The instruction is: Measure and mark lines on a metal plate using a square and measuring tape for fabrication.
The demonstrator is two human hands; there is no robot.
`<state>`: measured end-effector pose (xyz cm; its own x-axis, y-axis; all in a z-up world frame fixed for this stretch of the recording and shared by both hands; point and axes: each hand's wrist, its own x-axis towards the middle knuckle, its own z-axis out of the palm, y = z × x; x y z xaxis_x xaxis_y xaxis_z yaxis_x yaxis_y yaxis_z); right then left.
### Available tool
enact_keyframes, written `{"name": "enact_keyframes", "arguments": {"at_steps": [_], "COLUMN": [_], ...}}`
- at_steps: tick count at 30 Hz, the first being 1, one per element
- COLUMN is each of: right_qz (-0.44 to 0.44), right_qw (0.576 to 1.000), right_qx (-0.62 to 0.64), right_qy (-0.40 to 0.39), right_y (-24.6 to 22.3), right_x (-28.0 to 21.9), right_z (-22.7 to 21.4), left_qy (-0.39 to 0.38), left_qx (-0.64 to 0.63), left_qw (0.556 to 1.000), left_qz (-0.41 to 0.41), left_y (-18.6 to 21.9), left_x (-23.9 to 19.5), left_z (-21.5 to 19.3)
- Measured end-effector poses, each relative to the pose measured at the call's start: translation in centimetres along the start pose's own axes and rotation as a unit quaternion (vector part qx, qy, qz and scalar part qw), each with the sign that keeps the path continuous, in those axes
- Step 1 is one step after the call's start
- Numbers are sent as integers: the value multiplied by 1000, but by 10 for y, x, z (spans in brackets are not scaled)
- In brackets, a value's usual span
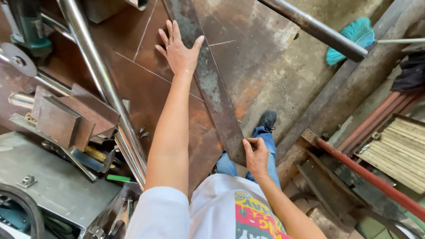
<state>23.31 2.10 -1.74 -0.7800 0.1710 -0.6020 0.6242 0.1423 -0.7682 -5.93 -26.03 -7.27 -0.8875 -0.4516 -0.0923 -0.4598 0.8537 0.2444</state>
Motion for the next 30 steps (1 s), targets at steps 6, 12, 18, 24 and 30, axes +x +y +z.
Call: {"name": "enact_keyframes", "arguments": {"at_steps": [6, 12, 18, 24, 30], "right_qz": [24, 23, 14, 18, 22], "right_qw": [999, 999, 999, 999, 999], "right_qx": [28, 38, 34, 37, 38], "right_qy": [-18, -17, -13, -22, -17], "right_y": [-8, -8, 1, 0, 1], "right_x": [4, 8, 12, 12, 13], "right_z": [-3, -6, -5, -5, -5], "left_qy": [-15, 0, -13, -31, -48], "left_qx": [13, 25, 56, 65, 63], "left_qw": [1000, 1000, 998, 997, 997], "left_qz": [0, 6, 6, -2, -8], "left_y": [2, 0, 1, 4, 7], "left_x": [-5, -4, -4, -4, -3], "left_z": [-4, 2, 4, 0, -3]}}
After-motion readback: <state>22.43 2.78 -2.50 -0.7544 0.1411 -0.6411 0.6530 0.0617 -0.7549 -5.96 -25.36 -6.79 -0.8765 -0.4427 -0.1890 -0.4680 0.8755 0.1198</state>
